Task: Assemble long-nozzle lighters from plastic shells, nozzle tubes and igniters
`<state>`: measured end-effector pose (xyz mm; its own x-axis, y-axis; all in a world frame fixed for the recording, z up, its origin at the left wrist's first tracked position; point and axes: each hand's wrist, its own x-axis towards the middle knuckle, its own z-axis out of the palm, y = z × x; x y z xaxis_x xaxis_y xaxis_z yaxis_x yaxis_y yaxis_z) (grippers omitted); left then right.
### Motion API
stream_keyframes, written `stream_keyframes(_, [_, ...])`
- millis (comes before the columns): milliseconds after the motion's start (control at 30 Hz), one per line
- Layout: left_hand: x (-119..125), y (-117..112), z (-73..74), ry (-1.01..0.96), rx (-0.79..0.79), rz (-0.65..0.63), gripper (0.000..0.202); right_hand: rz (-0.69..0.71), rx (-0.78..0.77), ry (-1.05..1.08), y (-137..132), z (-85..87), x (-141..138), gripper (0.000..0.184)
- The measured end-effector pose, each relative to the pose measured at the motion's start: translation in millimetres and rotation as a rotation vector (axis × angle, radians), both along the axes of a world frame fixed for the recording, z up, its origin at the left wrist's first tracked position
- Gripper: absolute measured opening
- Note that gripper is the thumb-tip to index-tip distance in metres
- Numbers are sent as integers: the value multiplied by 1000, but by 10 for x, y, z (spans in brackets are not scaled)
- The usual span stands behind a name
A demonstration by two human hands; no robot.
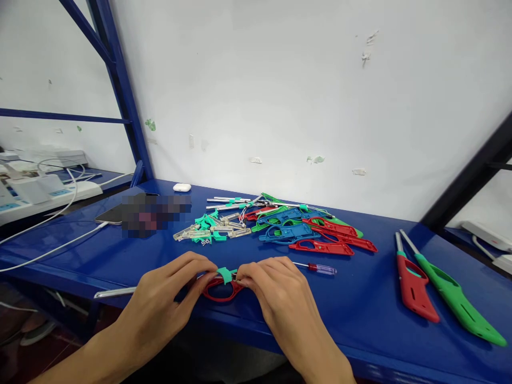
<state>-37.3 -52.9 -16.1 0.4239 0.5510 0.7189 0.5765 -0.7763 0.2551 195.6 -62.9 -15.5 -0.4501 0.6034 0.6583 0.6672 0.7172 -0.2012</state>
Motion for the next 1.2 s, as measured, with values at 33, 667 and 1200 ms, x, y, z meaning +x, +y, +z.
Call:
stream_keyframes(33, [2, -15, -2, 4, -16, 2, 13, 5, 0, -7, 0, -2, 2, 14])
stream_keyframes(667, [-10, 93, -83, 7, -94, 13, 18, -71, -76, 0, 12, -43, 16, 19])
stream_keyframes(1200, [-5, 163, -87, 95, -36, 14, 31, -11, -181, 114, 36, -35, 43, 27])
